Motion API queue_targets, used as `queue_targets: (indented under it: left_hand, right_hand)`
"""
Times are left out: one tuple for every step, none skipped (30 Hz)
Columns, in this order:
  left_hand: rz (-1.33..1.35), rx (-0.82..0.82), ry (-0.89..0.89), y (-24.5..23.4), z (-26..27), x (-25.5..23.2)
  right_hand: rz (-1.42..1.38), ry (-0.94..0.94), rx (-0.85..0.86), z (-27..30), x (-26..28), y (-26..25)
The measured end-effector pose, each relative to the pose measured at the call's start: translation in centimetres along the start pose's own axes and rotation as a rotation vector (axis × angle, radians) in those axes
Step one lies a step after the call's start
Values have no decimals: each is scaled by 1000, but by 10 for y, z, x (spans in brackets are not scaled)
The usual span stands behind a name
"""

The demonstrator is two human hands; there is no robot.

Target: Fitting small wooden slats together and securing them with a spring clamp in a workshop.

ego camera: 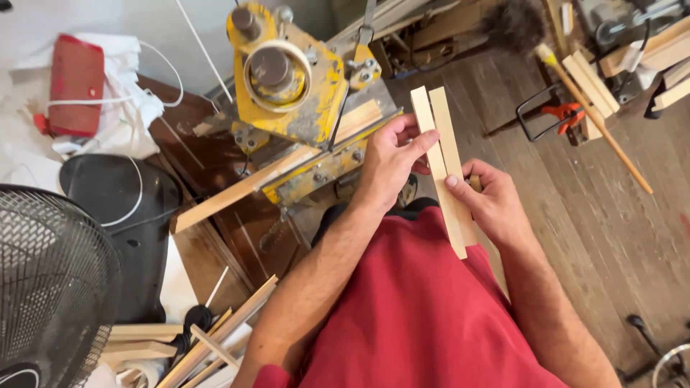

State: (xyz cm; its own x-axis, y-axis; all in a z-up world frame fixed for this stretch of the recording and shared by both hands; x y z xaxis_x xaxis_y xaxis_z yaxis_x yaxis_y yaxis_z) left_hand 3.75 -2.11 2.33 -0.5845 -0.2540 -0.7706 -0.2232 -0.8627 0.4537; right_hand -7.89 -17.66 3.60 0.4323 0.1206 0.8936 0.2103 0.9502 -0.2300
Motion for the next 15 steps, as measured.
queue_targets:
  left_hand:
    - [-9,5,9,6,-3,-4]
    - [-11,12,17,12,-5,-8]
    - [-14,19,18,18,-6,-11]
    - [-22,24,21,22,-10,-12]
    - [-27,32,30,27,-14,-12]
    - [-33,40,38,32,-17,-12]
    - [-35,46,32,36,-20,-13]
    - [-35,49,32,40,-24,-14]
    - [-31,49,22,43,-24,-11]
    - [-31,51,6,46,-27,-12]
    - [-41,46,13,48,-30,-13]
    - [-50,42,20,51,-33,-13]
    - [-48,46,13,51,-35,-10]
    - [-34,58,10,52,-38,-7]
    - [-20,67,11,52,-41,-7]
  right_hand:
    - [-7,-11,-4,-1,9,-4]
    - [8,-15,-8,-3,18,-7]
    - [22,-13,-14,-1,26,-11]
    - [15,-18,-19,-5,28,-15]
    - [10,-26,-15,-8,31,-19]
    - [6,-34,-11,-10,33,-24]
    - [3,-30,-18,-13,37,-27]
    - [5,-47,-5,-16,39,-30]
    - [8,-52,9,-16,40,-33]
    - [6,-37,4,-17,43,-34]
    - [-20,-37,12,-18,46,-35]
    - [-46,-37,19,-18,50,-36]
    - [-45,-31,14,-19,47,-37]
    - [-86,-13,15,-19,45,-37]
    - [-127,1,19,-21,44,-37]
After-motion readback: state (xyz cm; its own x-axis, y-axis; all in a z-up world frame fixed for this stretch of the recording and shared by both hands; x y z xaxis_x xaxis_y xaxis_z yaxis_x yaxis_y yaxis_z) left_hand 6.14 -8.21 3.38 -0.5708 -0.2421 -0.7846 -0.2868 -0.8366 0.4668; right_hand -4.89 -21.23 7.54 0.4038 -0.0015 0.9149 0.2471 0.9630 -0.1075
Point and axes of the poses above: each hand's wrist, its own z-axis away from the middle knuckle, its own y-axis out of the palm, x = y × z, the point moved 1 cm from there along -z, towards the middle knuckle, and after that the axes turned 6 degrees about -y, right-handed, at the moved point
